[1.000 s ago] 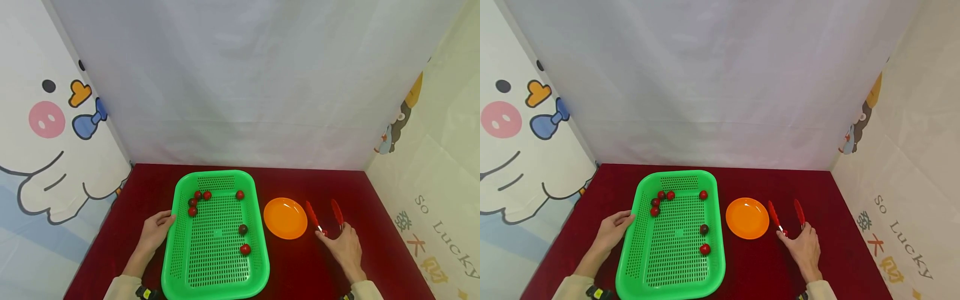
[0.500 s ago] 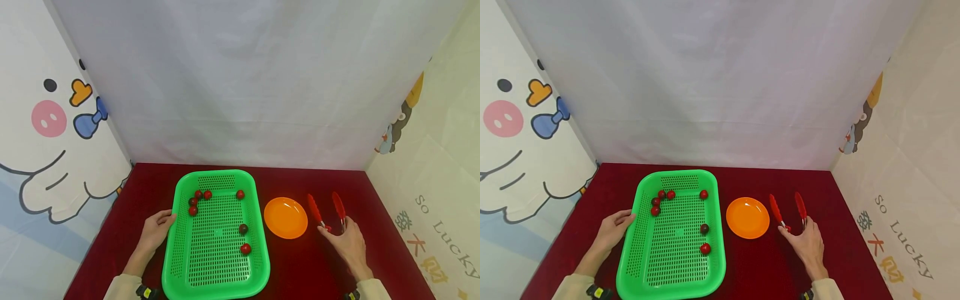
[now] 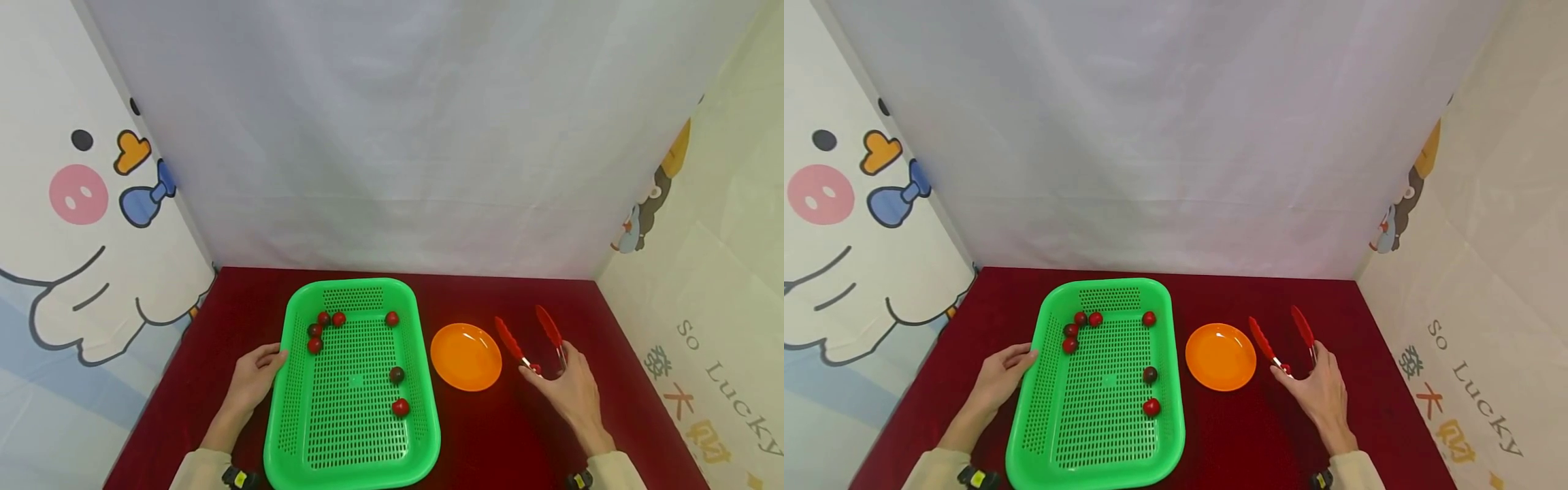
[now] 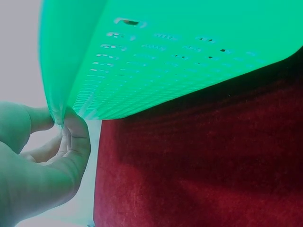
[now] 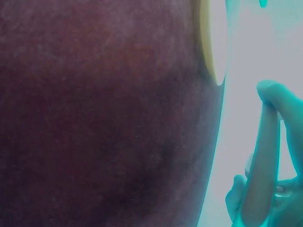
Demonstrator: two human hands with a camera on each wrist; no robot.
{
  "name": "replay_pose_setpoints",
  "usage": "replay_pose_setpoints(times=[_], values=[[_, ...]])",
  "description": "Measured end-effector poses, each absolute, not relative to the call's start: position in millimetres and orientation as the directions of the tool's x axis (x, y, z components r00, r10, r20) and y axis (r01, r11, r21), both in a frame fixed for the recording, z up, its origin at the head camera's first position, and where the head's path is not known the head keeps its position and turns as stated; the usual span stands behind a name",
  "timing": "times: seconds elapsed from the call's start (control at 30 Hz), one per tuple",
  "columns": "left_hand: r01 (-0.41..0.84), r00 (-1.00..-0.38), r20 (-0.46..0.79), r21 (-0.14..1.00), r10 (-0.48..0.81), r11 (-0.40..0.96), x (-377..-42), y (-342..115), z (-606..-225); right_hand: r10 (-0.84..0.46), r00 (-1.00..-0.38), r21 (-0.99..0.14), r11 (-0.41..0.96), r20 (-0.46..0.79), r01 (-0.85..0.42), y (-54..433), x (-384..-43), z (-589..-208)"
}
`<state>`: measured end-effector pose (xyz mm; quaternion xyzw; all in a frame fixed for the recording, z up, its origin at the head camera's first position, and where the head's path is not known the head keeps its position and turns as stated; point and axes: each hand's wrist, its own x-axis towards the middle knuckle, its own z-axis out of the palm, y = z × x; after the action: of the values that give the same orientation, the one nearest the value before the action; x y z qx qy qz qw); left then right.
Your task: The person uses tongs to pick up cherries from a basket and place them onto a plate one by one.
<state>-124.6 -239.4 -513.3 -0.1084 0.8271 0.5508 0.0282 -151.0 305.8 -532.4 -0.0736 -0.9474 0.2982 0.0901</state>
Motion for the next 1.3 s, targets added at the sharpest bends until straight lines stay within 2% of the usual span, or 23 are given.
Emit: replay_pose_setpoints(times=[0.5, 0.9, 1.3], values=[[-0.211, -0.975, -0.169, 0.910, -0.146, 0.358, -124.4, -238.5, -512.4, 0.155, -0.969, -0.548, 0.836, 0.194, 0.024, 298.6, -158.3, -517.0], [-0.212, -0.974, -0.168, 0.912, -0.150, 0.351, -124.0, -238.6, -513.5, 0.049, -0.965, -0.447, 0.892, 0.258, -0.074, 291.0, -167.1, -498.6], [-0.201, -0.975, -0.153, 0.913, -0.160, 0.354, -123.9, -238.9, -516.0, -0.047, -0.969, -0.472, 0.867, 0.244, -0.161, 282.2, -168.9, -479.5]])
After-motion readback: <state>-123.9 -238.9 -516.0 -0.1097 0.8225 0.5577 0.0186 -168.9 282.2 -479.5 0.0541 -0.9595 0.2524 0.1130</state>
